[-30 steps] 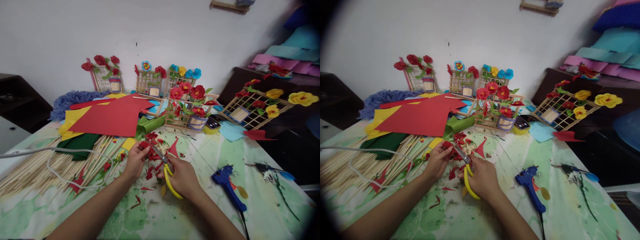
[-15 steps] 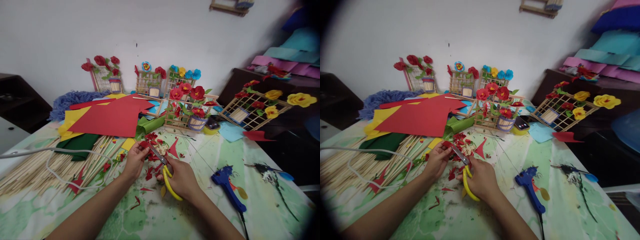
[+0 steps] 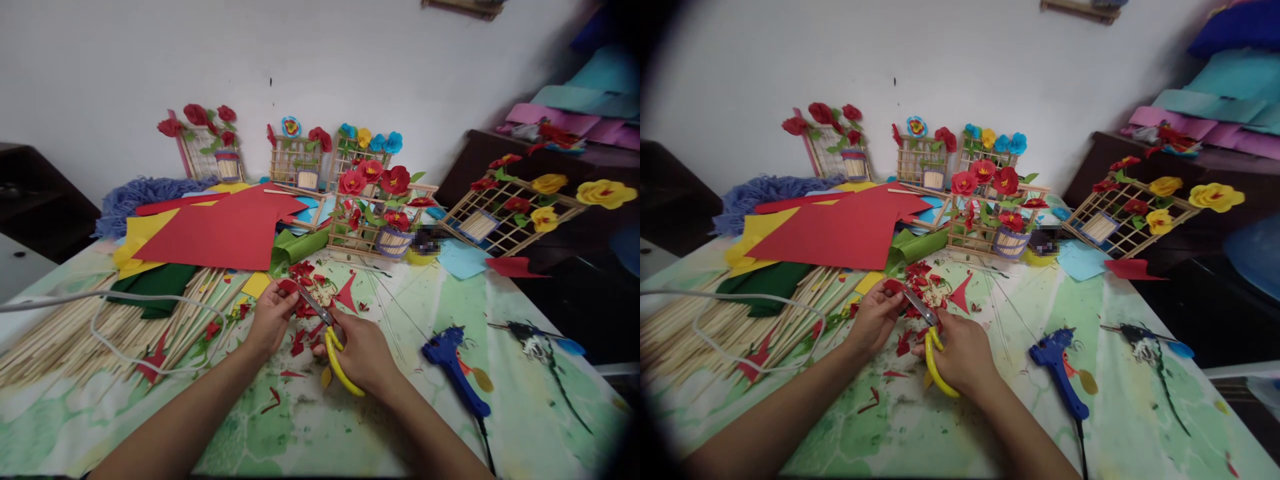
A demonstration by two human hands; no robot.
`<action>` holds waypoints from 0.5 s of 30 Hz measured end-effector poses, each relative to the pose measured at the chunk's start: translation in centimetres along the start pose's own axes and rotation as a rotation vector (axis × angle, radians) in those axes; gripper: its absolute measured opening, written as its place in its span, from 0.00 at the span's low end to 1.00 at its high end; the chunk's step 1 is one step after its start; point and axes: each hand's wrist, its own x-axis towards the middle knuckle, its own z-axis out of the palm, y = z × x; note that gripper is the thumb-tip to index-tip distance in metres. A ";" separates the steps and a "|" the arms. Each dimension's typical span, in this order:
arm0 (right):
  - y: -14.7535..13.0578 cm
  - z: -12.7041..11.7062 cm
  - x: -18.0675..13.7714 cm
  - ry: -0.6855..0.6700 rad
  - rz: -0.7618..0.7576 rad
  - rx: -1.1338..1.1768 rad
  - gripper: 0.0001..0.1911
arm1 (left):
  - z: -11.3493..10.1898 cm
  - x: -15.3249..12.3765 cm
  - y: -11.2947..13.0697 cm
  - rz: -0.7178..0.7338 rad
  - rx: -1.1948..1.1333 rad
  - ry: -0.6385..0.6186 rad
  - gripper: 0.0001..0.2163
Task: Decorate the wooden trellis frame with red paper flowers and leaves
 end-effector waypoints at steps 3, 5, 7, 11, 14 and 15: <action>0.1 0.0 0.0 0.008 -0.006 0.011 0.22 | -0.1 0.0 -0.1 -0.005 0.002 -0.006 0.14; 0.1 0.1 0.0 0.014 -0.015 0.026 0.23 | -0.1 0.1 -0.1 -0.007 -0.001 -0.008 0.14; 0.2 0.1 0.0 0.015 -0.024 0.042 0.22 | -0.1 0.1 -0.1 -0.010 -0.005 -0.011 0.14; 0.3 0.2 0.0 0.002 -0.035 0.062 0.22 | 0.0 0.1 -0.1 -0.013 -0.023 0.003 0.14; 0.4 0.2 0.0 0.002 -0.047 0.066 0.22 | 0.2 0.1 0.0 -0.028 -0.032 0.013 0.16; 0.4 0.2 0.0 0.005 -0.052 0.065 0.22 | 0.2 0.2 0.0 -0.035 -0.034 0.015 0.16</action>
